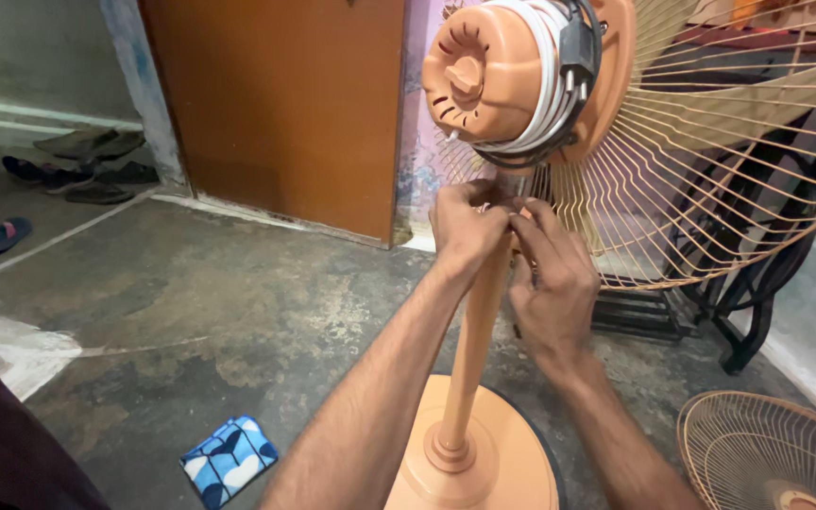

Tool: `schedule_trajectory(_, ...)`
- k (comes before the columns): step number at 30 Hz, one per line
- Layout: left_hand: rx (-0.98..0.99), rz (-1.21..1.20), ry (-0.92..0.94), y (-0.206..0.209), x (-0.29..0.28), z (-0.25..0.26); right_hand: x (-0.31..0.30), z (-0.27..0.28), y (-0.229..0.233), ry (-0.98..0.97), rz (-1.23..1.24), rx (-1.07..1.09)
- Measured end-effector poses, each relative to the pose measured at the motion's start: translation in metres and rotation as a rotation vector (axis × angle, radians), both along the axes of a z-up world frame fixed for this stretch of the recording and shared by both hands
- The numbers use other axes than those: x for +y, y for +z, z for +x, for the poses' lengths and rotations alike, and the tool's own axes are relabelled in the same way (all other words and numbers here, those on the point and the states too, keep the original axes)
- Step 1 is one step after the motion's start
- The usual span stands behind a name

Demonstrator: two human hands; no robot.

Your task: The person disassembles a standing electric fan by hand, removing the front grille, the fan blade, and the rear grille. The components are placed on the floor beside the fan base.

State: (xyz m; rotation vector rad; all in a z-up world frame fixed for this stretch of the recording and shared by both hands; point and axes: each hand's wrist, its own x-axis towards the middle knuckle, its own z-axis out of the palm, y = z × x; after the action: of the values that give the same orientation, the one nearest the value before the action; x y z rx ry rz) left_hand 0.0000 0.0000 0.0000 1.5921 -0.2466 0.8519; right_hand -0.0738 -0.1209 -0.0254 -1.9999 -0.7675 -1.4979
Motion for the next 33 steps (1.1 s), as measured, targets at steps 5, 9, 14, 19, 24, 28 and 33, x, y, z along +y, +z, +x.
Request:
schedule_trajectory(5,0.085,-0.07,-0.055,0.004,0.002,-0.003,-0.003,-0.006,0.005,-0.076,-0.104,-0.056)
schedule_trajectory(9,0.016,-0.032,0.012,0.004,0.001,-0.005,-0.003,-0.011,0.007,-0.032,-0.039,-0.216)
schedule_trajectory(14,0.048,-0.064,-0.051,0.002,0.002,-0.012,-0.002,-0.014,-0.002,0.059,0.162,0.096)
schedule_trajectory(19,0.04,-0.094,-0.027,0.0,-0.001,-0.014,-0.006,-0.004,-0.006,0.053,0.159,0.122)
schedule_trajectory(24,0.047,-0.113,-0.102,0.0,0.001,-0.015,-0.008,0.002,-0.008,0.054,0.144,0.07)
schedule_trajectory(28,0.029,-0.153,-0.172,-0.005,0.001,-0.011,-0.008,0.005,-0.01,0.056,0.164,0.091)
schedule_trajectory(33,-0.008,-0.248,-0.47,-0.004,0.008,-0.002,-0.008,0.002,-0.006,0.054,0.129,0.068)
